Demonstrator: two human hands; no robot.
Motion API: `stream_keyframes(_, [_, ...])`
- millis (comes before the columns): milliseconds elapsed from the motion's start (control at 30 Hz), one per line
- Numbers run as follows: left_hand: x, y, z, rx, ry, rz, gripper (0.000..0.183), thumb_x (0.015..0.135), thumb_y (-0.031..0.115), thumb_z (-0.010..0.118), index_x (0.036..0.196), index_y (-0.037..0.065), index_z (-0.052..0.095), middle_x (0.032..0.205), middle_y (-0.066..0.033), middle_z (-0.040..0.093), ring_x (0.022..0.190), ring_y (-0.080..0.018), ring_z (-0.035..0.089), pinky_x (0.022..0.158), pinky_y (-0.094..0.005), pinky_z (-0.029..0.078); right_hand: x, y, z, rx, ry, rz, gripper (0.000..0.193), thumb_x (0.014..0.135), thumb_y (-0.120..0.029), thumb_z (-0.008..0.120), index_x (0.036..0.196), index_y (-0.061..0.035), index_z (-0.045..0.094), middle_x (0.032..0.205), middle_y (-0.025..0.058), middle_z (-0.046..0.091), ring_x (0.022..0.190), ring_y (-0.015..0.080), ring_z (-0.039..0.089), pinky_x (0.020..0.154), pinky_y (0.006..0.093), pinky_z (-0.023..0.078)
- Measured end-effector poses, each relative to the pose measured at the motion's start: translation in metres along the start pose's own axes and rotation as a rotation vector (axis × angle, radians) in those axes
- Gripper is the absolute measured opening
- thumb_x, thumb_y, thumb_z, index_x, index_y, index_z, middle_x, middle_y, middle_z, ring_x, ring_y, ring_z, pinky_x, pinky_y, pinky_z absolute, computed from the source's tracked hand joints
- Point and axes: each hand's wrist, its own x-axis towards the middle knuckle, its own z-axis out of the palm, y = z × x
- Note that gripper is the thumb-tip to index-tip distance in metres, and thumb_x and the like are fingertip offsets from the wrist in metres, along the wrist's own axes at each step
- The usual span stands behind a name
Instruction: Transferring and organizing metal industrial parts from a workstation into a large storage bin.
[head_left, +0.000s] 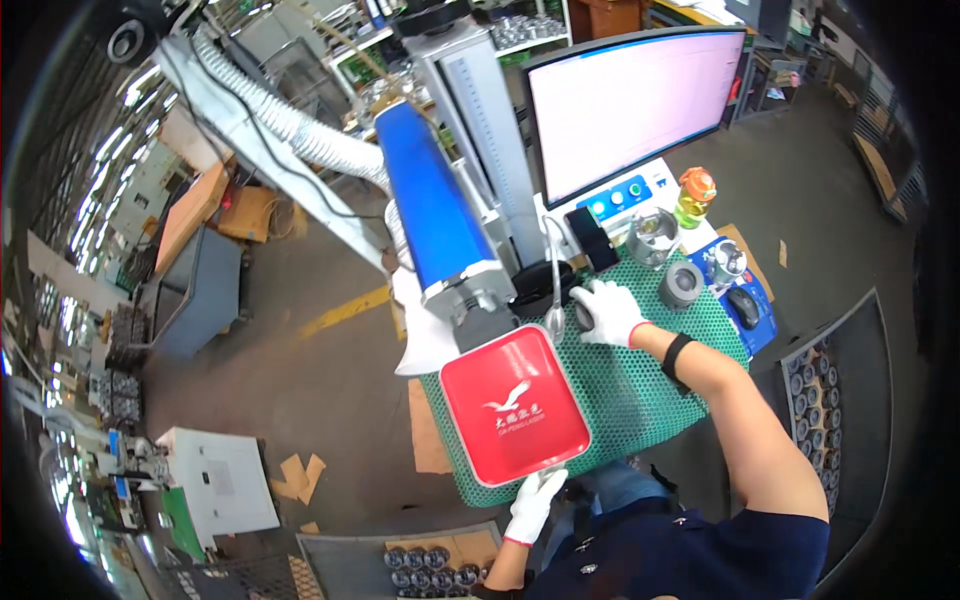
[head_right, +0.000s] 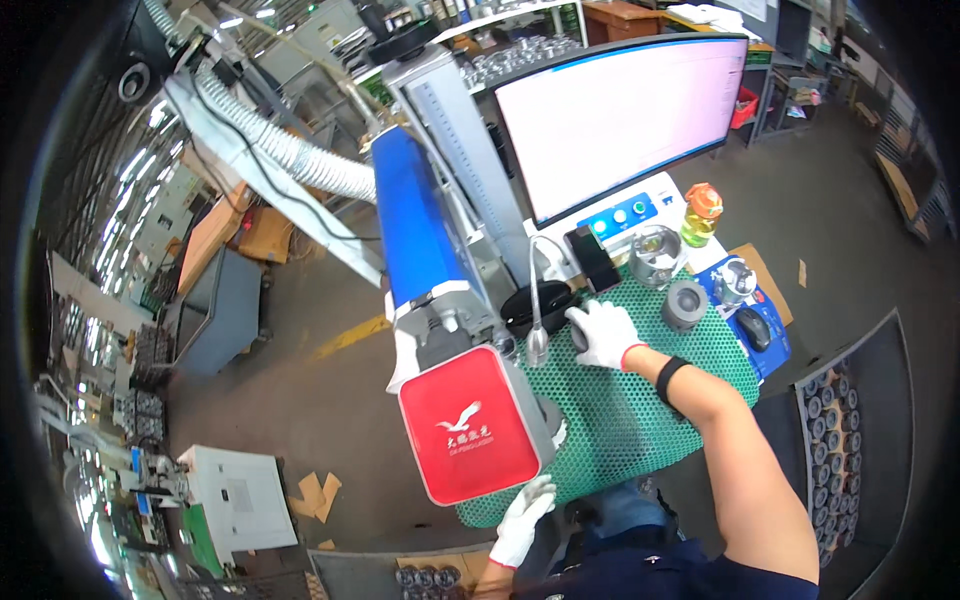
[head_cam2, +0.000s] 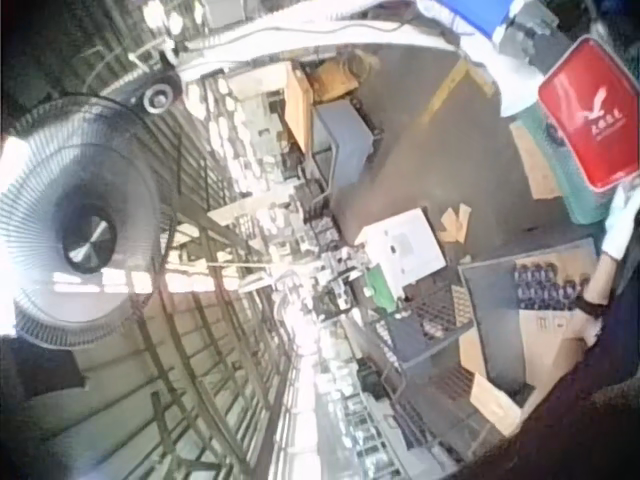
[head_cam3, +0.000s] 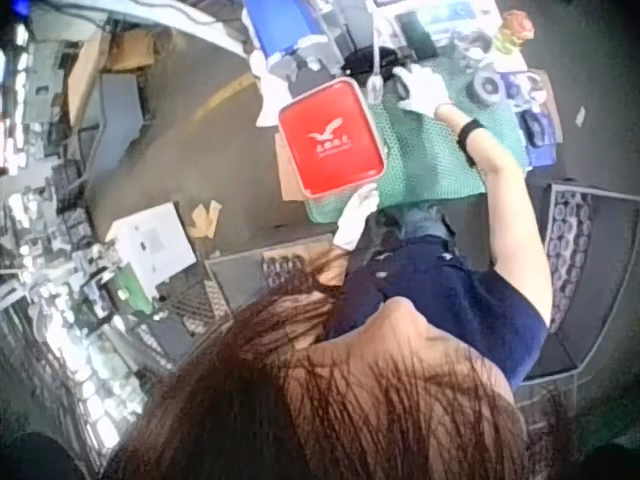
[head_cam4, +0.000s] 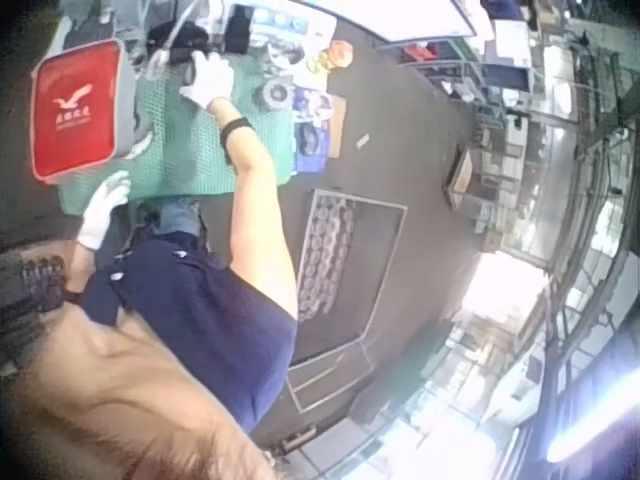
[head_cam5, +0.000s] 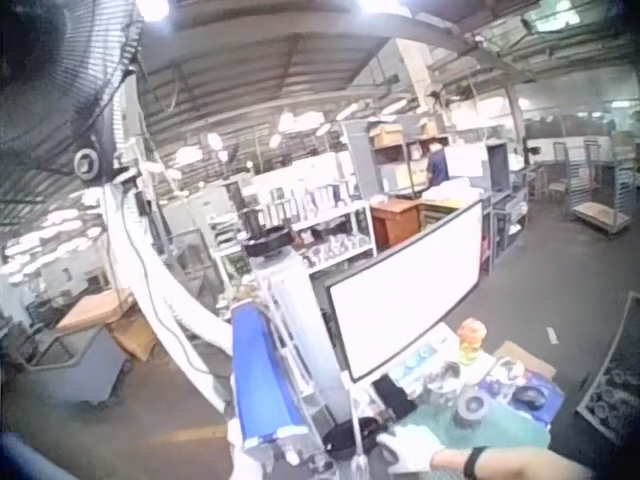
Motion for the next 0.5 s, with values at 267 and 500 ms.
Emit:
stream_keyframes(267, [-0.065,-0.054,-0.033,-0.023,0.124,-0.011,0.060,0.094,0.012,0.074,0.147,-0.001,0.047,0.137,-0.0121,0.059,0.125,-0.0194,0.058,0.110,-0.0341,0.045,-0.137,-0.031,0.014,0.323,-0.192,0.365,0.089,0.068,-0.049,0.086,0.140,-0.0096,0.051,0.118,0.0201,0.058,0.111,0.0376,0.058,0.098,0.0477,0.049])
stream_keyframes(500, [-0.114,0.022,0.004,1.138,0.219,0.682,0.062,0.080,0.029,0.079,0.133,0.004,0.058,0.130,-0.0219,0.060,0.118,-0.0384,0.059,0.098,-0.0478,0.049,-0.209,-0.169,0.009,1.875,-0.887,0.831,0.055,0.097,-0.044,0.066,0.138,-0.0086,0.057,0.127,0.0106,0.068,0.113,0.0248,0.066,0.103,0.0498,0.049])
